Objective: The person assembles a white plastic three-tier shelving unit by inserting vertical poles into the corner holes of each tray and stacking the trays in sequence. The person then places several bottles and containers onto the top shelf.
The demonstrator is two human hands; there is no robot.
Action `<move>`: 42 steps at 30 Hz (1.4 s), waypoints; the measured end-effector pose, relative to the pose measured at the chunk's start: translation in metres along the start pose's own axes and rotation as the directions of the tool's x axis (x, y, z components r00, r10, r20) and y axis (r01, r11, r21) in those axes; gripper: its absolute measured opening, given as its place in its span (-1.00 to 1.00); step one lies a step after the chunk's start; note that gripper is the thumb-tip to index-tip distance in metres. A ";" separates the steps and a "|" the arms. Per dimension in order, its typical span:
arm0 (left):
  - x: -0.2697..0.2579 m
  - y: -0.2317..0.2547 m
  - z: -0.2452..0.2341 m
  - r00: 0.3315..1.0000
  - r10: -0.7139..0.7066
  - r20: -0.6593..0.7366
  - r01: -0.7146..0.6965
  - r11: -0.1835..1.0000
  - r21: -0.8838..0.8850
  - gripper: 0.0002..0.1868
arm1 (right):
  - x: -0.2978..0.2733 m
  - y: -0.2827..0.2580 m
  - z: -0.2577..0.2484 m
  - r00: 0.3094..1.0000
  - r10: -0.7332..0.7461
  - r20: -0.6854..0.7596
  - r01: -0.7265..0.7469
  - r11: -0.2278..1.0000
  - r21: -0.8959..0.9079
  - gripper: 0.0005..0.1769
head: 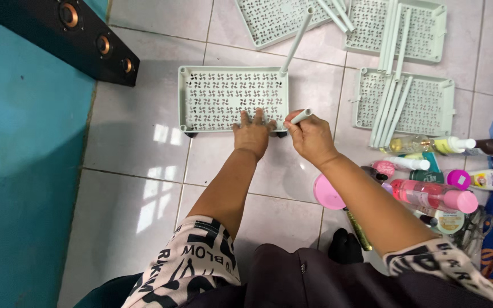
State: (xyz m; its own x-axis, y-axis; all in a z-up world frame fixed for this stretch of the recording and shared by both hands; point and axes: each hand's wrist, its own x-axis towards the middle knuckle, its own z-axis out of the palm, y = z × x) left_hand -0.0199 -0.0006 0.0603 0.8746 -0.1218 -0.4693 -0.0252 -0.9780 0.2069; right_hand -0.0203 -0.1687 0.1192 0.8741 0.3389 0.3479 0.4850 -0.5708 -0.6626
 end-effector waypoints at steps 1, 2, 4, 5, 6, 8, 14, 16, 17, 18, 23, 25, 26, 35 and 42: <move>0.002 0.002 0.001 1.000 0.007 -0.009 -0.007 1.000 0.005 -0.40 | 0.000 0.002 -0.001 0.999 0.044 0.006 -0.044 0.999 -0.006 -0.90; 0.002 0.001 0.002 1.000 0.007 -0.015 -0.006 1.000 0.013 -0.40 | -0.001 0.002 0.002 0.996 0.089 0.014 -0.089 0.996 -0.005 -0.89; 0.001 -0.001 0.003 1.000 0.006 -0.025 -0.006 1.000 0.015 -0.42 | -0.003 0.003 0.003 0.988 0.148 0.045 -0.149 0.989 0.015 -0.89; -0.003 -0.001 0.005 1.000 0.007 -0.029 -0.006 1.000 0.010 -0.44 | -0.005 0.003 0.002 0.984 0.163 0.067 -0.166 0.986 0.033 -0.89; 0.000 -0.001 0.001 0.999 0.009 -0.048 -0.008 1.000 0.007 -0.46 | 0.001 0.006 -0.001 0.983 0.166 0.079 -0.170 0.984 0.048 -0.89; 0.003 0.000 0.000 0.996 0.017 -0.091 -0.017 1.000 0.008 -0.42 | 0.005 0.016 -0.008 0.982 0.134 0.132 -0.156 0.971 0.179 -0.80; 0.019 0.008 0.020 0.987 0.013 -0.163 -0.020 0.999 -0.039 -0.49 | 0.024 0.119 -0.036 0.918 0.389 0.075 -0.395 0.909 0.133 -0.50; 0.026 0.013 0.022 0.977 0.022 -0.214 -0.034 0.998 -0.052 -0.51 | 0.047 0.166 -0.042 0.972 0.167 -0.168 -0.174 0.984 -0.028 -0.74; 0.030 0.017 0.021 0.970 0.026 -0.242 -0.042 0.997 -0.060 -0.50 | 0.060 0.189 -0.046 0.962 0.177 -0.207 -0.209 0.967 -0.144 -0.83; 0.031 0.021 0.021 0.964 0.022 -0.265 -0.042 0.997 -0.070 -0.49 | 0.072 0.208 -0.047 0.954 0.185 -0.238 -0.244 0.936 -0.253 -0.92; 0.025 0.025 0.007 0.924 -0.009 -0.382 -0.090 0.966 -0.241 -0.42 | 0.138 0.266 -0.032 0.982 -0.033 -0.184 -0.081 0.810 -0.581 -0.69; 0.019 0.022 -0.002 0.906 -0.030 -0.423 -0.090 0.961 -0.261 -0.43 | 0.153 0.280 -0.026 0.989 -0.033 -0.141 -0.073 0.728 -0.681 -0.58; 0.017 0.019 -0.007 0.893 -0.031 -0.449 -0.091 0.964 -0.249 -0.44 | 0.158 0.286 -0.023 0.994 -0.017 -0.108 -0.064 0.716 -0.695 -0.57; 0.003 0.002 -0.016 0.826 -0.113 -0.552 -0.080 0.946 -0.313 -0.55 | 0.172 0.309 -0.009 0.998 -0.003 -0.063 -0.044 0.673 -0.738 -0.76; 0.001 0.000 -0.051 0.725 -0.146 -0.673 -0.157 0.917 -0.367 -0.57 | 0.175 0.218 -0.140 0.921 -0.153 -0.359 0.009 0.928 -0.373 -0.74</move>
State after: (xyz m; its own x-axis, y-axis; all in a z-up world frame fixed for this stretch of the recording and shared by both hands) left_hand 0.0062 0.0077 0.1039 0.9636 0.1681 0.2079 0.0175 -0.8156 0.5784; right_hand 0.2418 -0.3384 0.1283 0.7403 0.1309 0.6594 0.4673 -0.8054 -0.3647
